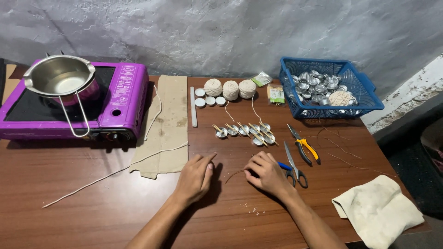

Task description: Cutting cotton wick string and attaching metal wick tabs using scissors and pliers.

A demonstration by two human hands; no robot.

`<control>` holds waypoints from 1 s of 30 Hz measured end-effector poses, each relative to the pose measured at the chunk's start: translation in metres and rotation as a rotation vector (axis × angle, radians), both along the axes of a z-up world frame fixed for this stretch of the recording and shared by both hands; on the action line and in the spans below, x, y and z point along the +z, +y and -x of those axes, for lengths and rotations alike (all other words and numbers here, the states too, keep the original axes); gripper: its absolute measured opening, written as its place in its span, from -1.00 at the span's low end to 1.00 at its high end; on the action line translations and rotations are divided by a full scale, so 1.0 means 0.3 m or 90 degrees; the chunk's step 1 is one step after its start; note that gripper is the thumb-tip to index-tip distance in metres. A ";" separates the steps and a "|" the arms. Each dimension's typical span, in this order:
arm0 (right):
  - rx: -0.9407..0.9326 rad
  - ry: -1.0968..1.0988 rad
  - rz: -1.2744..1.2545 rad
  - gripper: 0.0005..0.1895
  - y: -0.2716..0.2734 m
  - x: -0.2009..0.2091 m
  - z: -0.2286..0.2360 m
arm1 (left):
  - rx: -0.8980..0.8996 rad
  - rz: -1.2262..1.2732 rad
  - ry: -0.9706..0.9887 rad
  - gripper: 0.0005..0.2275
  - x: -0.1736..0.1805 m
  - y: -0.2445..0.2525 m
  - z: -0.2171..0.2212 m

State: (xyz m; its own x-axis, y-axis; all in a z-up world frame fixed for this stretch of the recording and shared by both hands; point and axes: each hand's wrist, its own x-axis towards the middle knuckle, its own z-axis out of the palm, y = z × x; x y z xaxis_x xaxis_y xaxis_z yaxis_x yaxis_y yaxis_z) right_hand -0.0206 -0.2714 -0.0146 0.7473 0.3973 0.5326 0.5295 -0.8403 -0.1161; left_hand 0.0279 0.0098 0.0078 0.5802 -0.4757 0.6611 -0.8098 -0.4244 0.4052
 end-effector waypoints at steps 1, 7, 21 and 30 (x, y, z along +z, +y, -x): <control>-0.001 -0.001 0.000 -0.91 0.005 0.008 0.003 | -0.001 0.000 -0.001 -0.66 0.013 -0.005 0.012; 0.032 0.018 -0.026 -0.92 0.038 0.097 0.034 | -0.063 0.057 -0.004 -0.86 0.076 -0.011 0.054; -0.126 -0.058 -0.094 -0.83 -0.125 0.143 0.012 | -0.010 -0.051 0.052 -0.87 -0.016 -0.003 0.000; -0.545 0.284 -0.144 -0.68 -0.329 0.113 0.218 | 0.090 -0.004 -0.012 -0.82 -0.056 0.030 -0.041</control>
